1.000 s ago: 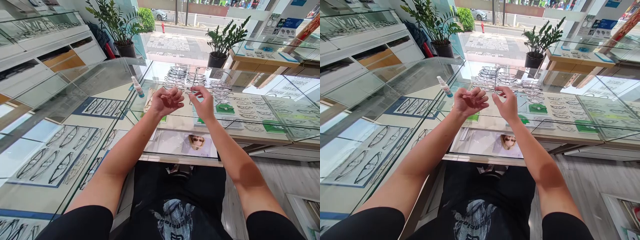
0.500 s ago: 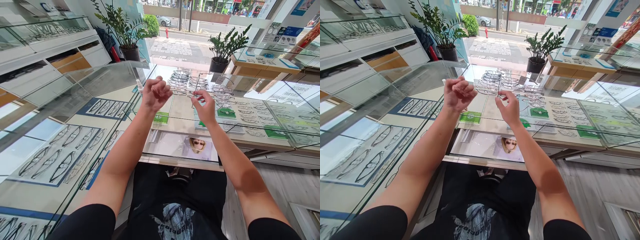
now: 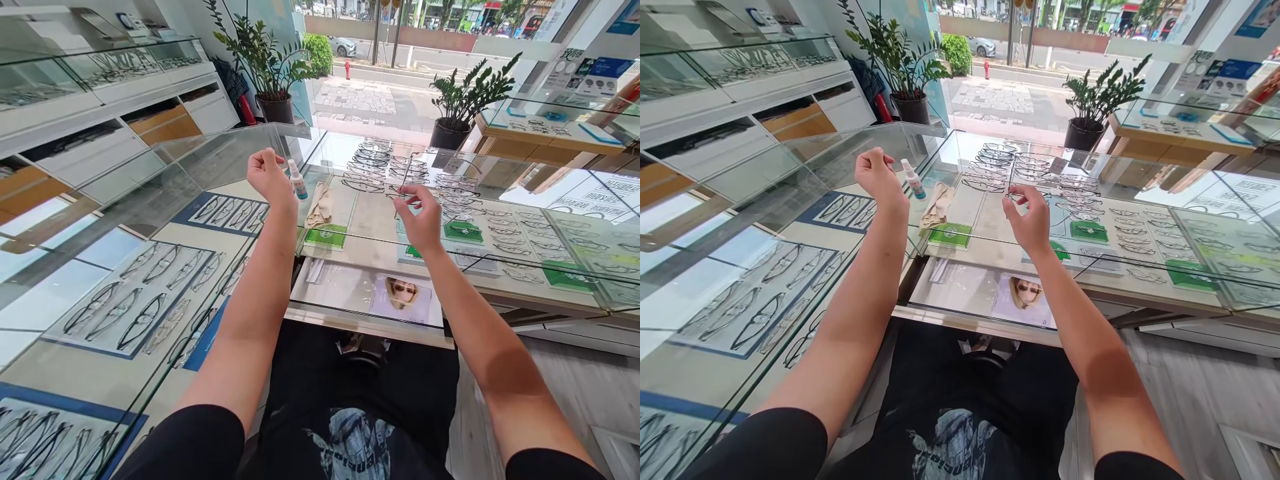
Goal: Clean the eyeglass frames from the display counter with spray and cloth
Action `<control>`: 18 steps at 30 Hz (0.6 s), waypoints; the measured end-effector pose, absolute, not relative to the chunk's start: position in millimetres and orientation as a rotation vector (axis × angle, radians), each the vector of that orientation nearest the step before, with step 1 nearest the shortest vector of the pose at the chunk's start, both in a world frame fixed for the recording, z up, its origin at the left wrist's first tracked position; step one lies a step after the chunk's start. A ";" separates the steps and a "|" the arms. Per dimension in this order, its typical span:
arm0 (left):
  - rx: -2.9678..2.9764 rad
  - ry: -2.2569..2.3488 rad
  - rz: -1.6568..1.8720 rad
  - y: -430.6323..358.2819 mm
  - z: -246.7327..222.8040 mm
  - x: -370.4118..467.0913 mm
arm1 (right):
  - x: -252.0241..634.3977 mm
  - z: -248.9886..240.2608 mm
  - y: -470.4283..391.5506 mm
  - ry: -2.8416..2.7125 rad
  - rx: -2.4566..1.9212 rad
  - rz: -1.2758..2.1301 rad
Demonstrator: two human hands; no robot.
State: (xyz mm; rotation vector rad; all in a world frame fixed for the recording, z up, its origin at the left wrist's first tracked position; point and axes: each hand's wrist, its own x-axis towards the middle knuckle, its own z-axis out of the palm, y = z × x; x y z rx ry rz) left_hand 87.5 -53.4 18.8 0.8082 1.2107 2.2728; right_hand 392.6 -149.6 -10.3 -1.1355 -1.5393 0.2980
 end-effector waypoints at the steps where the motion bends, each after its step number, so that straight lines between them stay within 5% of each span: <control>1: 0.802 1.253 2.282 -50.5 16.2 85.6 | 392.9 -10.2 -149.4 -1.536 -1.139 0.297; 18: 0.834 1.518 2.258 -36.5 -14.3 72.4 | 394.0 -9.6 -151.7 -1.496 -1.122 0.284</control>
